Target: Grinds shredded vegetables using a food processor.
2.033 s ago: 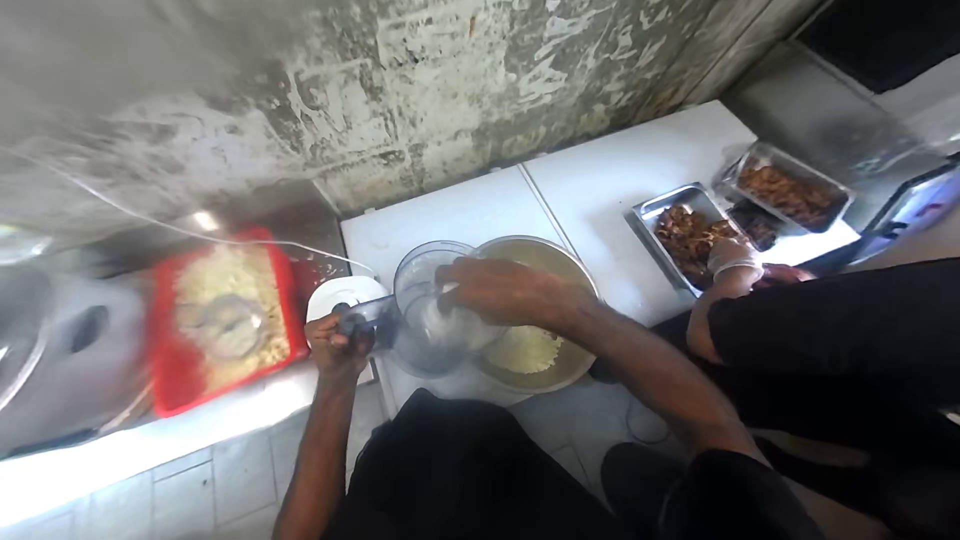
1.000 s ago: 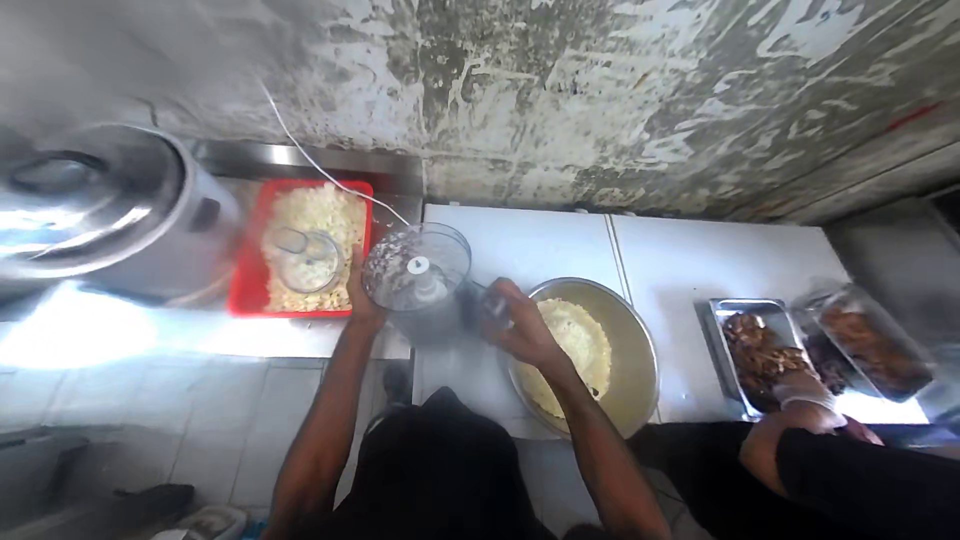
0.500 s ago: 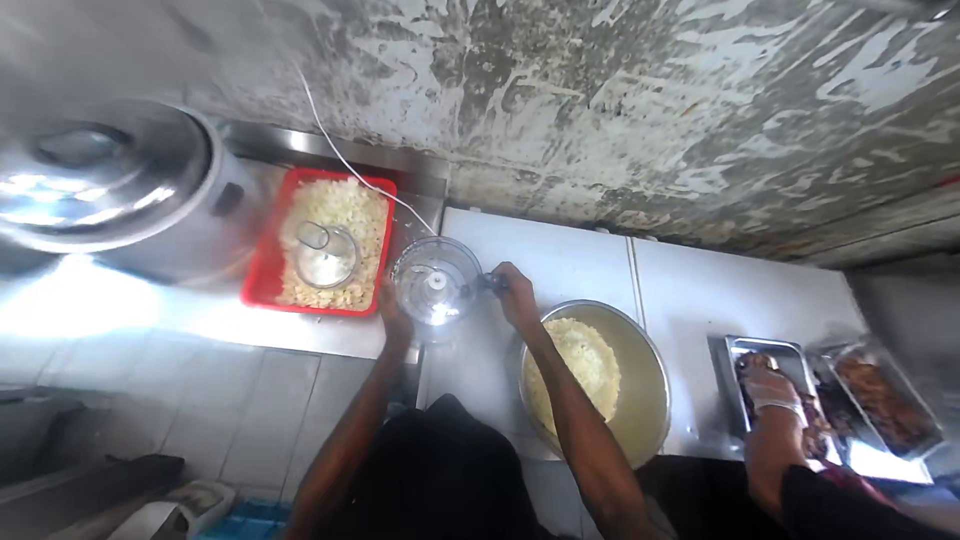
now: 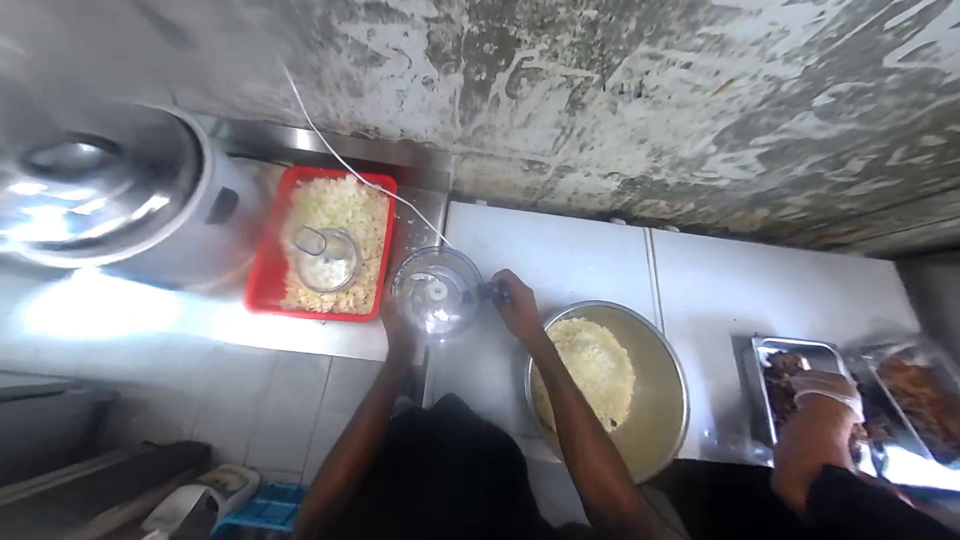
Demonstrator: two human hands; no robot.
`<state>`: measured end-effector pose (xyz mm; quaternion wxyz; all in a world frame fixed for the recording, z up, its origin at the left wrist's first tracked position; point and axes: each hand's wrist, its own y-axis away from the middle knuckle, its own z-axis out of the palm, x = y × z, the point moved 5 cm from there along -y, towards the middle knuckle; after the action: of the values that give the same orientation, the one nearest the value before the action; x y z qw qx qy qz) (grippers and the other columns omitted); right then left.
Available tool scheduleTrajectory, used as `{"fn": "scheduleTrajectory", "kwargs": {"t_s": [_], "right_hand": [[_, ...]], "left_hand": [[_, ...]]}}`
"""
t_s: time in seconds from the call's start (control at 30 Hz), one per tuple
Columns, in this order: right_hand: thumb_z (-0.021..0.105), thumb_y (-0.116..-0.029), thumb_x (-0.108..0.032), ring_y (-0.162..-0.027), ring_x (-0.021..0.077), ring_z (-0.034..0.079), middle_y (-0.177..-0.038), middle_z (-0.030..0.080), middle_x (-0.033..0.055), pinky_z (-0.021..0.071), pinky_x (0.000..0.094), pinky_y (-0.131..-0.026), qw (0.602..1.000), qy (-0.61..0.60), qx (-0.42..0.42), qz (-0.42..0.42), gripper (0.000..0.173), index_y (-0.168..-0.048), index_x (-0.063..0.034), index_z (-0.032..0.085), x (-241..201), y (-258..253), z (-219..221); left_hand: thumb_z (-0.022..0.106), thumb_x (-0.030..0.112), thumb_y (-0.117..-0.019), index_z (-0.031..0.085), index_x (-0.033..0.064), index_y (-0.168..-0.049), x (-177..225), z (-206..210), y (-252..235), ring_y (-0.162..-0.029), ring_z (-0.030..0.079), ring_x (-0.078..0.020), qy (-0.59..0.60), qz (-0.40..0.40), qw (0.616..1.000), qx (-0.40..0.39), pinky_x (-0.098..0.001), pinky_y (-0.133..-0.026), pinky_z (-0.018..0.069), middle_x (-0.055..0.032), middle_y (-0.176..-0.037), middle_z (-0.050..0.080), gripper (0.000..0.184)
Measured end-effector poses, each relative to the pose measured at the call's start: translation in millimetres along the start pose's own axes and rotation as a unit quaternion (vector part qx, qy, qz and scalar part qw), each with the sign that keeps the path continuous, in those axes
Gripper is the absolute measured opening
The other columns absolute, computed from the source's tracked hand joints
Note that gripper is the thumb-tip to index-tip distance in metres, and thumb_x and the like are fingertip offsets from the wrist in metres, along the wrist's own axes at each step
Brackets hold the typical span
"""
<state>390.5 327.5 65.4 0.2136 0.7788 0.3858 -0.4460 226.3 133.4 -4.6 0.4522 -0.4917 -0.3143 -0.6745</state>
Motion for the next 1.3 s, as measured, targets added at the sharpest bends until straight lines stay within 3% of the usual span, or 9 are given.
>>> {"fn": "scheduleTrajectory", "kwargs": {"t_s": [0.2, 0.37, 0.5, 0.73, 0.93, 1.03, 1.1, 1.17, 1.3], "right_hand": [[0.065, -0.0887, 0.007, -0.101, 0.0237, 0.068, -0.113, 0.068, 0.0162, 0.0582, 0.0424, -0.089, 0.994, -0.052, 0.091, 0.02, 0.039, -0.127, 0.0, 0.058, 8, 23, 10], [0.063, -0.0936, 0.004, -0.102, 0.0258, 0.07, -0.112, 0.07, 0.0167, 0.0585, 0.045, -0.091, 0.992, -0.056, 0.102, -0.039, 0.031, -0.124, 0.0006, 0.061, 13, -19, 10], [0.062, -0.0898, 0.006, -0.101, 0.02, 0.071, -0.112, 0.072, 0.0116, 0.0593, 0.0389, -0.09, 0.993, -0.079, 0.072, -0.047, 0.042, -0.131, -0.0017, 0.058, 22, -53, 10], [0.061, -0.0933, 0.005, -0.102, 0.024, 0.071, -0.115, 0.072, 0.0123, 0.0598, 0.0462, -0.088, 0.98, -0.08, 0.179, -0.022, 0.04, -0.133, -0.0044, 0.058, 12, -15, 23], [0.054, -0.095, 0.007, -0.104, 0.0165, 0.069, -0.113, 0.072, 0.0093, 0.0583, 0.0374, -0.092, 0.954, -0.111, 0.275, 0.047, 0.03, -0.121, -0.002, 0.065, 16, 34, 43], [0.056, -0.0923, 0.006, -0.099, 0.0143, 0.068, -0.11, 0.071, 0.0107, 0.0579, 0.0315, -0.089, 0.938, -0.105, 0.324, 0.058, 0.028, -0.119, 0.0039, 0.063, 2, 53, 57], [0.06, -0.0921, 0.004, -0.103, 0.0151, 0.066, -0.117, 0.068, 0.0132, 0.0569, 0.0303, -0.09, 0.931, -0.097, 0.345, 0.073, 0.034, -0.126, 0.0052, 0.059, -4, 65, 67], [0.066, -0.093, -0.002, -0.112, 0.0187, 0.064, -0.127, 0.063, 0.0173, 0.0556, 0.0333, -0.096, 0.919, -0.08, 0.369, 0.113, 0.048, -0.138, 0.0045, 0.052, -8, 76, 73], [0.063, -0.093, 0.001, -0.114, 0.0214, 0.065, -0.132, 0.06, 0.0199, 0.0577, 0.0369, -0.095, 0.851, -0.111, 0.486, 0.165, 0.059, -0.147, 0.0053, 0.04, -14, 116, 86]], "left_hand": [[0.03, 0.067, -0.1026, 0.042, 0.0085, -0.152, -5, -4, -13, -0.136, 0.051, -0.0167, -0.013, -0.019, 0.998, -0.055, -0.0397, -0.114, 0.0428, -0.0078, -0.15, 0.051, 0.078], [0.026, 0.06, -0.1066, 0.037, 0.0109, -0.155, 7, 5, 2, -0.14, 0.047, -0.0167, -0.035, -0.01, 0.999, 0.022, -0.0419, -0.117, 0.0402, -0.0082, -0.152, 0.049, 0.069], [0.024, 0.067, -0.1038, 0.035, 0.0199, -0.157, 2, 7, 19, -0.142, 0.044, -0.0153, -0.041, -0.035, 0.997, 0.059, -0.0444, -0.118, 0.0387, -0.0025, -0.155, 0.046, 0.072], [0.036, 0.073, -0.0984, 0.042, 0.0118, -0.151, -12, -6, -4, -0.132, 0.054, -0.017, 0.002, -0.046, 0.998, 0.03, -0.0426, -0.111, 0.0463, -0.0079, -0.144, 0.055, 0.081], [0.032, 0.077, -0.0968, 0.043, 0.0083, -0.153, -11, -16, -24, -0.137, 0.049, -0.0133, -0.068, -0.082, 0.986, -0.13, -0.0369, -0.117, 0.0399, -0.007, -0.151, 0.051, 0.089], [0.018, 0.058, -0.1072, 0.043, 0.0066, -0.154, 7, -10, -54, -0.144, 0.042, -0.0145, -0.165, -0.044, 0.949, -0.263, -0.0371, -0.122, 0.0322, -0.0087, -0.156, 0.046, 0.074], [0.027, 0.044, -0.1098, 0.046, 0.0076, -0.152, 15, -15, -74, -0.144, 0.044, -0.0185, -0.221, -0.024, 0.929, -0.295, -0.0414, -0.121, 0.0357, -0.0095, -0.156, 0.047, 0.059], [0.052, 0.033, -0.1052, 0.049, 0.0075, -0.15, 50, -33, -91, -0.144, 0.045, -0.0203, -0.256, 0.023, 0.929, -0.266, -0.0424, -0.119, 0.0393, -0.0098, -0.155, 0.049, 0.052], [0.084, 0.039, -0.0809, 0.05, 0.0063, -0.147, 112, -109, -143, -0.148, 0.037, -0.0333, -0.351, 0.2, 0.903, -0.147, -0.0538, -0.122, 0.0325, -0.0165, -0.155, 0.047, 0.081]]}}
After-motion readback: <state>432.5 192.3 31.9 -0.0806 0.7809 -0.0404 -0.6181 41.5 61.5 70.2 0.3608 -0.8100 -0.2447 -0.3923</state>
